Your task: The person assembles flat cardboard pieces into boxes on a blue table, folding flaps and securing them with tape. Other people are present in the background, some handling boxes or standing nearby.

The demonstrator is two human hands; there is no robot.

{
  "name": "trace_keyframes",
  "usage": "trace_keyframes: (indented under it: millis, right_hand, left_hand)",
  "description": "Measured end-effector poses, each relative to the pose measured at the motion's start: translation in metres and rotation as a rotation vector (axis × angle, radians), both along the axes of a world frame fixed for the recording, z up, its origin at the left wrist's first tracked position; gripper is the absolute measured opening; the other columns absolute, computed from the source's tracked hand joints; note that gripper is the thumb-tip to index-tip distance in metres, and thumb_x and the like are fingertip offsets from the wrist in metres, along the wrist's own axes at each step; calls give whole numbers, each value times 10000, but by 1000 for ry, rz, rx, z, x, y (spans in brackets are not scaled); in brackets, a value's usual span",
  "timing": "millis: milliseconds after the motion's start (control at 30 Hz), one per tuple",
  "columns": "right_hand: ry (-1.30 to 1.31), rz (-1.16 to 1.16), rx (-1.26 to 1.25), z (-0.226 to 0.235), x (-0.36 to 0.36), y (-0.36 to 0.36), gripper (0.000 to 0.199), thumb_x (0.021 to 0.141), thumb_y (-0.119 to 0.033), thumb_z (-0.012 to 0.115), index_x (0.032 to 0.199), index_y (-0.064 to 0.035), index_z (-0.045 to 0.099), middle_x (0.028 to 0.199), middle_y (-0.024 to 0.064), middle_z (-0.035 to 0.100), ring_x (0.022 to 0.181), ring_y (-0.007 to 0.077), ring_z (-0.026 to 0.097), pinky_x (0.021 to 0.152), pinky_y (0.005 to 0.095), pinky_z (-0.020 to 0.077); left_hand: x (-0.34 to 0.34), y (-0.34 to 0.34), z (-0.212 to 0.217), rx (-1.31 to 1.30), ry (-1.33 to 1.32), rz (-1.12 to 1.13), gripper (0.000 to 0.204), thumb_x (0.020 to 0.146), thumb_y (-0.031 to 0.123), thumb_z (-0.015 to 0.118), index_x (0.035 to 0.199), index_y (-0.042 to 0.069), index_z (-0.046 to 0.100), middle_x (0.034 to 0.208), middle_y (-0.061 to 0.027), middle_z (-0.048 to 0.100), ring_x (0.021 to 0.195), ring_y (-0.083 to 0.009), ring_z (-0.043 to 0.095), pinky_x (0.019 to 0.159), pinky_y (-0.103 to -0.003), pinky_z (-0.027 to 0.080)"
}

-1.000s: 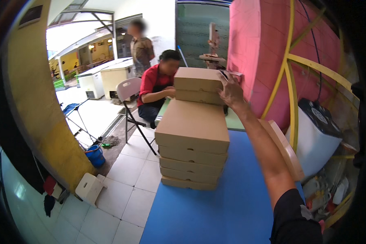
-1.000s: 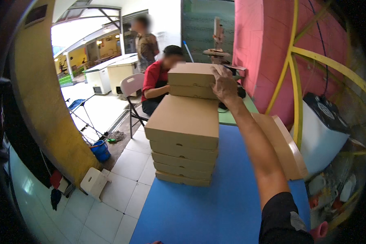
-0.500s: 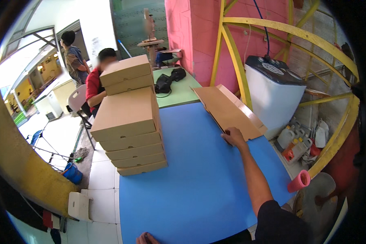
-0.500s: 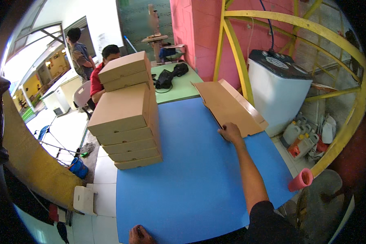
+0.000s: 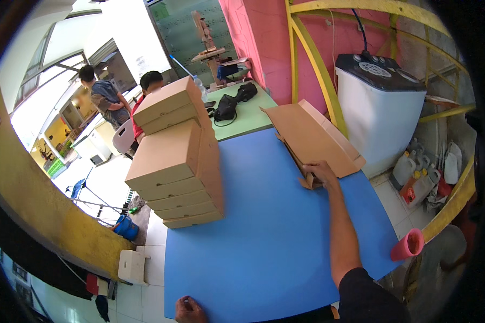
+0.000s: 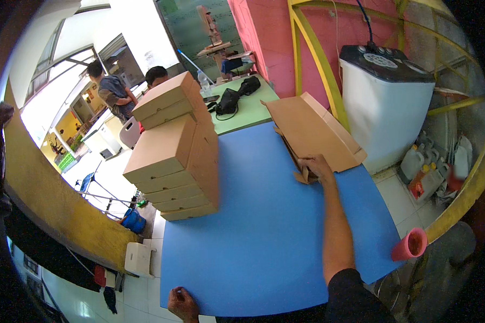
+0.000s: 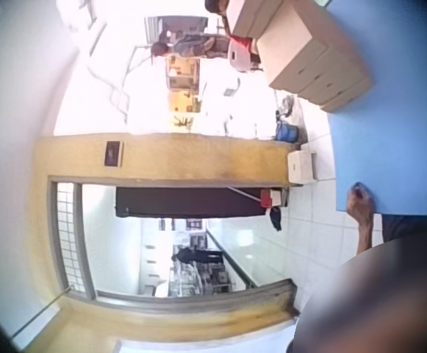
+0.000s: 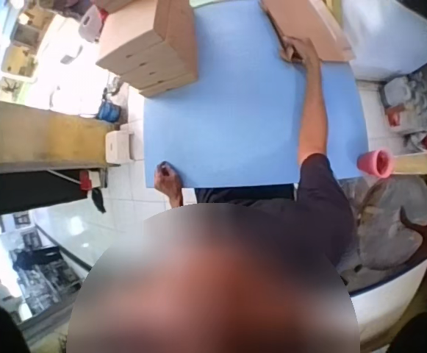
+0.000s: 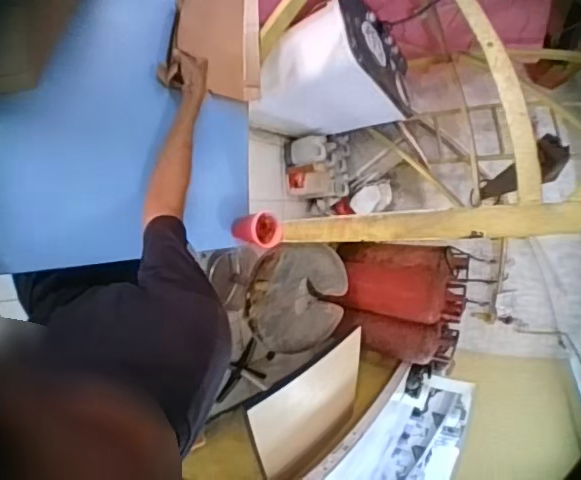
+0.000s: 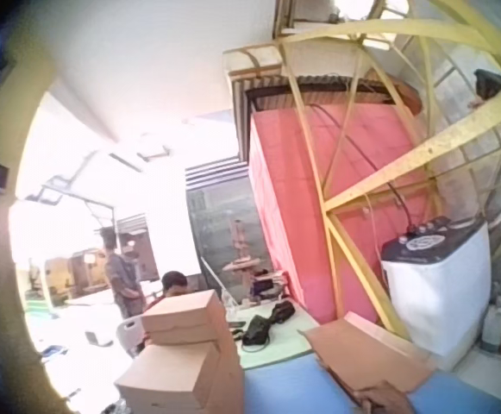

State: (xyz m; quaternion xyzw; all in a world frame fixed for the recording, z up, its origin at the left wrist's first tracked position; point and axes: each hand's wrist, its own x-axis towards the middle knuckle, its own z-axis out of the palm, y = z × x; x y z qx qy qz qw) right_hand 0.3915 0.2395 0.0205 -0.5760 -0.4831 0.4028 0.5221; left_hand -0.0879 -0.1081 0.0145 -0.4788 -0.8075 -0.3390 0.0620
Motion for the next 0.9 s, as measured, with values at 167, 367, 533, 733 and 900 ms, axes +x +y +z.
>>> trace_keyframes:
  millis: [167,367,533,733,900]
  right_hand:
    - [54,-9,21,-4,1,0,270,800,-170,746,998,13,741,893,75,717,797,157,627,730,296,501]
    - [83,-38,17,-7,0,0,292,817,-182,740,1041,5,735,899,61,708,800,145,621,736,286,498]
    - [-151,-140,132,-30,10,16,226,797,-162,691,871,52,678,738,108,644,670,142,567,633,321,465]
    - [-566,-318,375,-34,11,32,192,780,-132,612,847,47,634,756,241,608,634,344,580,624,409,471]
    - [-486,-365,396,-26,5,56,191,818,-102,580,927,-31,720,916,204,701,840,370,669,765,430,526]
  left_hand:
    - [-1,5,-5,-78,-114,83,137,827,64,666,949,4,650,791,-141,633,693,-234,613,628,-357,481]
    - [-2,7,-16,151,-1,10,32,820,30,654,846,10,653,640,-99,598,549,-214,562,539,-347,442]
    - [-5,7,-17,104,5,19,35,819,35,651,850,23,662,630,-110,612,549,-237,583,547,-353,460]
    - [-9,8,-19,128,65,12,43,806,92,691,837,67,678,654,-111,651,571,-256,641,562,-372,497]
    - [-9,7,-17,69,31,44,97,789,134,709,868,80,692,691,-107,657,612,-253,654,582,-373,509]
